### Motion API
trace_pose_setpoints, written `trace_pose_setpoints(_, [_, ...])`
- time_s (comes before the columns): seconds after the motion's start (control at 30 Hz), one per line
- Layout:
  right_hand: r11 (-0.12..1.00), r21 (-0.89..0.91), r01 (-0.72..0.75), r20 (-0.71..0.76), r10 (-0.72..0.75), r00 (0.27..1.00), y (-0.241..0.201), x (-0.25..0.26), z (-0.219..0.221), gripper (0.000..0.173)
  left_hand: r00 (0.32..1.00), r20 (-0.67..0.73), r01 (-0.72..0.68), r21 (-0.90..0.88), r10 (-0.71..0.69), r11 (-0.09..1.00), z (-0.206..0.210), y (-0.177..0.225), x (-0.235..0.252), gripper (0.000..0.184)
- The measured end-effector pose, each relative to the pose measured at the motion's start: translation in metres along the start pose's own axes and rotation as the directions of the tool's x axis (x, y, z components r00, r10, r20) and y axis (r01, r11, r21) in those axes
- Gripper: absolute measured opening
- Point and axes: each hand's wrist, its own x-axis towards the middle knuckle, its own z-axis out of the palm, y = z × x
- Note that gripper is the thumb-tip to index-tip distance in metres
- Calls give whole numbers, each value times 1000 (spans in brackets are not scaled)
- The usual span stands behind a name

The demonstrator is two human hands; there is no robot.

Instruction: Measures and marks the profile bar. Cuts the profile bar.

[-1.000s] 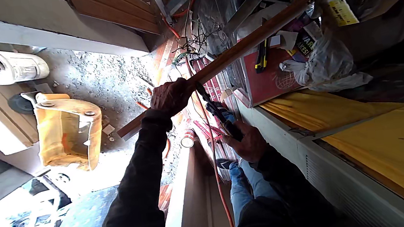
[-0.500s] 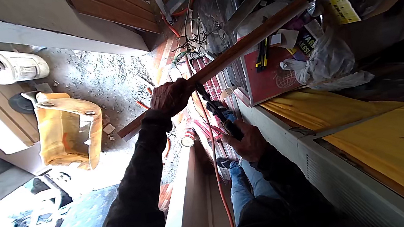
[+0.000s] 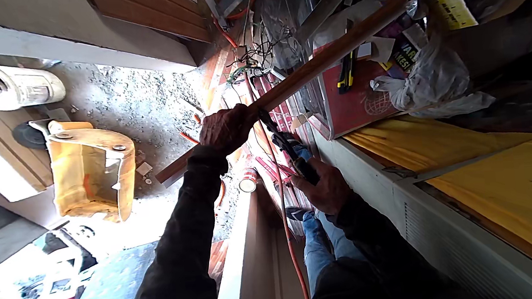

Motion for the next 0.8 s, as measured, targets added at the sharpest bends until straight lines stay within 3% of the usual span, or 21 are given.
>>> trace_pose_setpoints(0.8, [998, -49, -43, 9, 43, 999, -5, 0, 2, 34, 999, 42, 4, 20, -5, 1000, 4, 3, -4, 49])
